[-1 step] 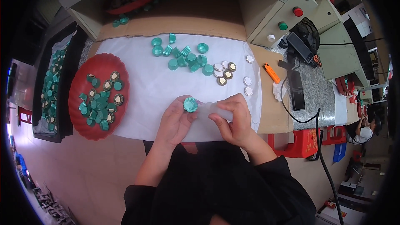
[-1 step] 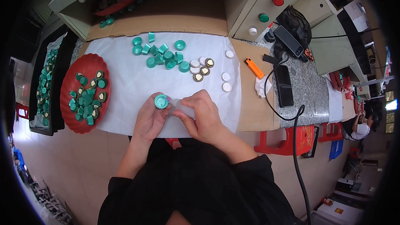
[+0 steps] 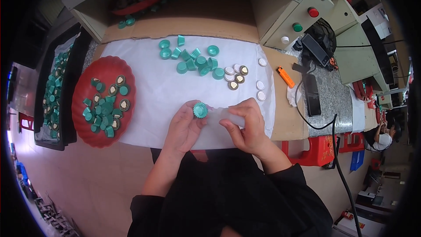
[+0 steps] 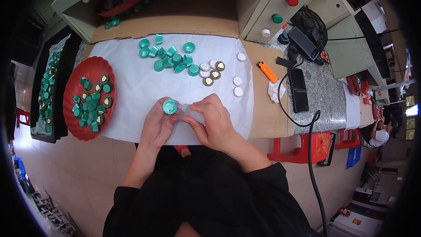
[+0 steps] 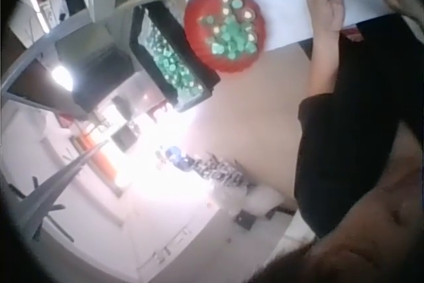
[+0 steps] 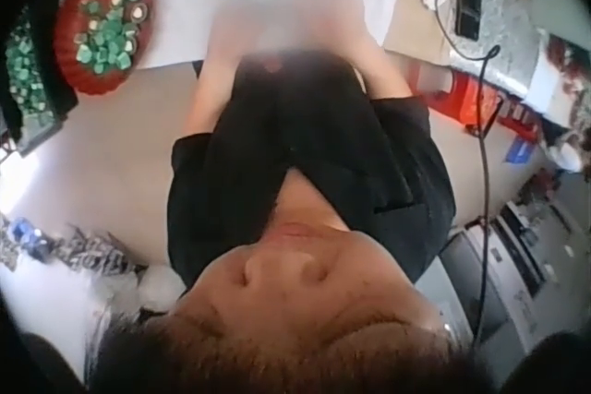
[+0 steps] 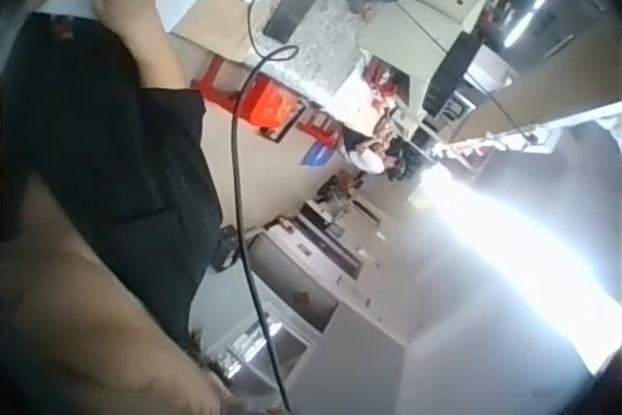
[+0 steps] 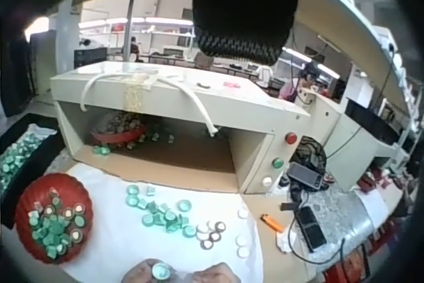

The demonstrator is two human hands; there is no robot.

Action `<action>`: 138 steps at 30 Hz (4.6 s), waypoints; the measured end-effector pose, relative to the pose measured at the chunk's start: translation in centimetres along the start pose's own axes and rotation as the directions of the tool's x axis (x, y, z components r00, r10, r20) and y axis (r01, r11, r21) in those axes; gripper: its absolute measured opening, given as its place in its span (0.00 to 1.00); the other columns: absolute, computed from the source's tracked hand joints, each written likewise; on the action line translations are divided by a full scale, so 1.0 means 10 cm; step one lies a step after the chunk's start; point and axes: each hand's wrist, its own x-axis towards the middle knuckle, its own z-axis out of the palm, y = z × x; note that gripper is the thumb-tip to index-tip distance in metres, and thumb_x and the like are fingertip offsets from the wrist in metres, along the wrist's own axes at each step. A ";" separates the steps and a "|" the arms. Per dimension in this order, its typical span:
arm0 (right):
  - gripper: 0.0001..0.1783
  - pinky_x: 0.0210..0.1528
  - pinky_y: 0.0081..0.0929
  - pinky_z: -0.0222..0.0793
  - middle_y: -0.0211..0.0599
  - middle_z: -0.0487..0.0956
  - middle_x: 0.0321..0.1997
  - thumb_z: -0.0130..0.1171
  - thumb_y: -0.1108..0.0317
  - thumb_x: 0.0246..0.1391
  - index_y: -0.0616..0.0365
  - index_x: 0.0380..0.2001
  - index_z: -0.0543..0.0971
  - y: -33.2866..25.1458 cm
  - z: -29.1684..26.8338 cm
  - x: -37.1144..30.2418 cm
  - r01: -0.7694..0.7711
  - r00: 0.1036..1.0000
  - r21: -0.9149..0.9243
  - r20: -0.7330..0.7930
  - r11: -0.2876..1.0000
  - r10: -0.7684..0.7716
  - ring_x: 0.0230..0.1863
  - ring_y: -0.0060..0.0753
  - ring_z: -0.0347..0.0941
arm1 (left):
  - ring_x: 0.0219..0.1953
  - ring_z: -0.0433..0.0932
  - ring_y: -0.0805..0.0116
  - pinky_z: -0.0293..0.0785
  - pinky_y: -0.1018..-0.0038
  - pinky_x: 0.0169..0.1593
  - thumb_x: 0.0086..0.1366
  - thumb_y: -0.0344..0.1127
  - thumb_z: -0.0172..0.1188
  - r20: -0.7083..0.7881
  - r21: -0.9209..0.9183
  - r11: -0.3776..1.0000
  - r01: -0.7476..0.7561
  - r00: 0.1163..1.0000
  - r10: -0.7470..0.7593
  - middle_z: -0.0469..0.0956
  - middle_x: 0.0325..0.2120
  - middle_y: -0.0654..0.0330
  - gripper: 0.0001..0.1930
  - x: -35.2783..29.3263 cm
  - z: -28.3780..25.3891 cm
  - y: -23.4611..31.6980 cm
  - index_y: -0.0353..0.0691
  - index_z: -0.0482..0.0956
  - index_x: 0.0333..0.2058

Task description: The person assembles decorative craft pieces by applying glue from a squeeze bottle into fluted foil cups and pressing decorative bottle caps inside them by hand.

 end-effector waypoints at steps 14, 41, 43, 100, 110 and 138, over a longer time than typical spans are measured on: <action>0.13 0.21 0.26 0.60 0.41 0.64 0.25 0.58 0.68 0.43 0.61 0.29 0.67 -0.10 -0.22 0.19 -0.309 0.927 0.106 0.256 0.945 0.274 0.23 0.37 0.64 | 0.38 0.69 0.71 0.65 0.77 0.41 0.60 0.37 0.47 -0.015 0.057 0.998 0.028 1.000 -0.027 0.71 0.37 0.57 0.15 -0.01 0.02 0.00 0.34 0.65 0.43; 0.22 0.38 0.24 0.67 0.38 0.74 0.33 0.59 0.77 0.38 0.60 0.41 0.68 0.39 -0.38 -0.23 -0.490 0.607 0.871 0.352 -0.013 0.712 0.34 0.29 0.71 | 0.36 0.71 0.67 0.69 0.77 0.39 0.62 0.38 0.43 -0.024 0.007 1.000 0.017 1.000 -0.017 0.69 0.38 0.50 0.16 -0.02 -0.04 0.00 0.32 0.63 0.44; 0.21 0.41 0.25 0.65 0.37 0.74 0.33 0.61 0.77 0.35 0.61 0.37 0.69 0.51 -0.53 -0.30 -0.503 0.624 0.846 0.212 0.179 0.752 0.36 0.28 0.70 | 0.36 0.71 0.67 0.69 0.77 0.39 0.62 0.38 0.43 -0.028 0.018 1.000 0.023 0.999 -0.023 0.69 0.38 0.50 0.16 -0.03 -0.03 0.00 0.32 0.63 0.44; 0.18 0.34 0.18 0.62 0.35 0.72 0.29 0.63 0.77 0.33 0.62 0.34 0.75 0.02 0.03 -0.07 -0.426 0.896 0.188 0.224 0.885 0.384 0.32 0.27 0.67 | 0.42 0.68 0.70 0.62 0.72 0.49 0.60 0.28 0.44 0.060 0.141 0.990 0.021 0.998 -0.029 0.71 0.37 0.58 0.13 -0.02 0.09 -0.01 0.33 0.66 0.44; 0.18 0.32 0.18 0.61 0.34 0.70 0.28 0.64 0.76 0.33 0.60 0.33 0.75 0.04 0.09 -0.08 -0.391 0.910 0.163 0.213 0.906 0.355 0.30 0.26 0.66 | 0.42 0.70 0.70 0.62 0.71 0.50 0.60 0.29 0.44 0.094 0.105 0.993 0.058 0.993 -0.068 0.72 0.37 0.58 0.13 -0.03 0.05 0.00 0.33 0.66 0.44; 0.16 0.30 0.18 0.61 0.34 0.69 0.26 0.64 0.75 0.33 0.60 0.32 0.76 0.04 0.13 -0.08 -0.393 0.915 0.186 0.175 0.901 0.363 0.29 0.27 0.66 | 0.41 0.70 0.71 0.64 0.72 0.47 0.60 0.30 0.45 0.074 0.154 0.986 0.060 0.995 -0.072 0.71 0.37 0.59 0.13 -0.03 0.04 -0.01 0.34 0.67 0.44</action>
